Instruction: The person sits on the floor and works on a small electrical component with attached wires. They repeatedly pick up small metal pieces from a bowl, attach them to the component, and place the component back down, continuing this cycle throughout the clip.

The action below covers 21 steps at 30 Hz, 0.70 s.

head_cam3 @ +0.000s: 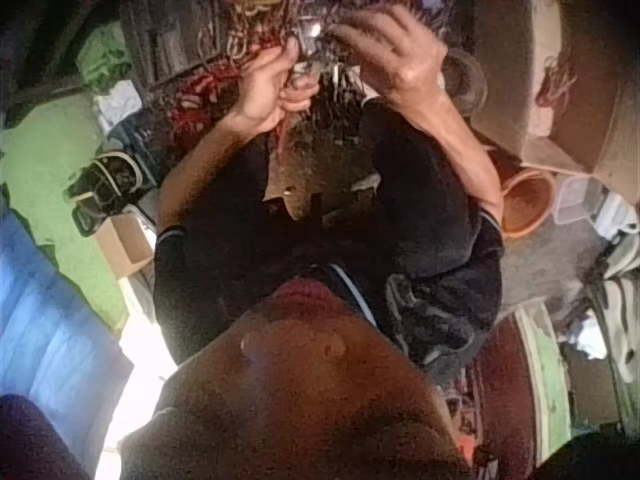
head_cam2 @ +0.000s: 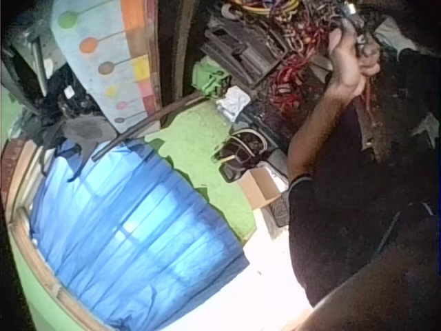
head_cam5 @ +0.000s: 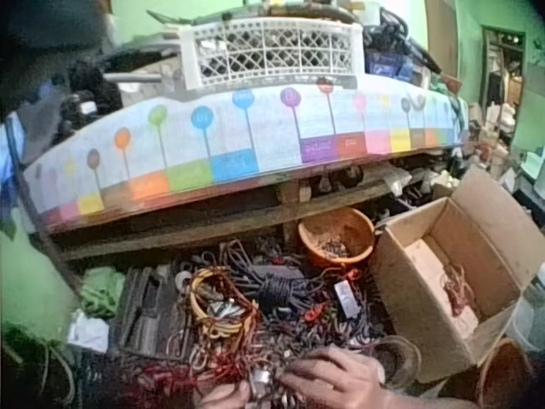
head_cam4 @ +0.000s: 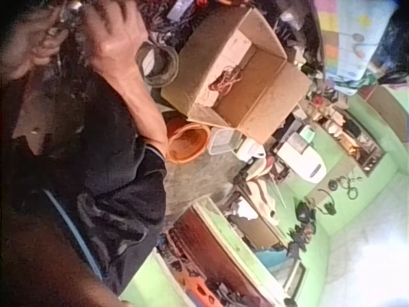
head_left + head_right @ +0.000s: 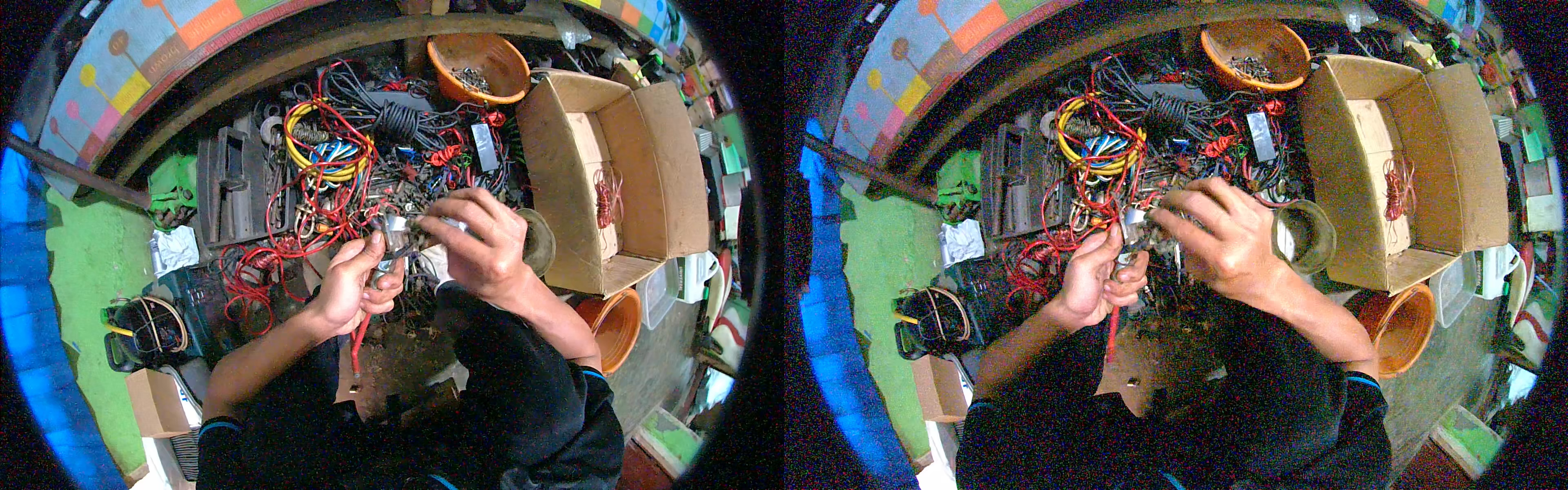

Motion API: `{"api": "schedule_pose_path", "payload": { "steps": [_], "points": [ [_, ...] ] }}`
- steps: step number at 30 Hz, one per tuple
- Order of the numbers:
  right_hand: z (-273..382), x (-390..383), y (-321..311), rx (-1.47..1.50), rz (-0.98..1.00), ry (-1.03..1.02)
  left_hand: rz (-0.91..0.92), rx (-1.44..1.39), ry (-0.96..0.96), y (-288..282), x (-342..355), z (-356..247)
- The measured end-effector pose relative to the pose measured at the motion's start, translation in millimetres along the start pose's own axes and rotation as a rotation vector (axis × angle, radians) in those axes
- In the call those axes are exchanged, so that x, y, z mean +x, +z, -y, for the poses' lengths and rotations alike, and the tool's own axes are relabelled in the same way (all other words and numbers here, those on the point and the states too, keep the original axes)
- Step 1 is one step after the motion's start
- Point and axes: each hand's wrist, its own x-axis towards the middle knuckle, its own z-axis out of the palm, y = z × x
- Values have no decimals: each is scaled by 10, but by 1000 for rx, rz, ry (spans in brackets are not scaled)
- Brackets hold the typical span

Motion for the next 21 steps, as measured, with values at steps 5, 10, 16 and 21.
{"api": "schedule_pose_path", "payload": {
  "steps": [5, 10, 16, 21],
  "points": [
    [-577, 57, -395, -71, -130, 323, -79, -179, -82, -253, -156, -19],
    [-619, -124, -4, 144, 149, 495, 242, -225, -105, -206, -80, -96],
    [-878, -1026, 718, 156, 725, 641, 162, -320, -147, -320, -36, -66],
    [-1269, -900, 575, -122, 785, 607, 101, -275, -37, -225, 2, -16]
  ]
}}
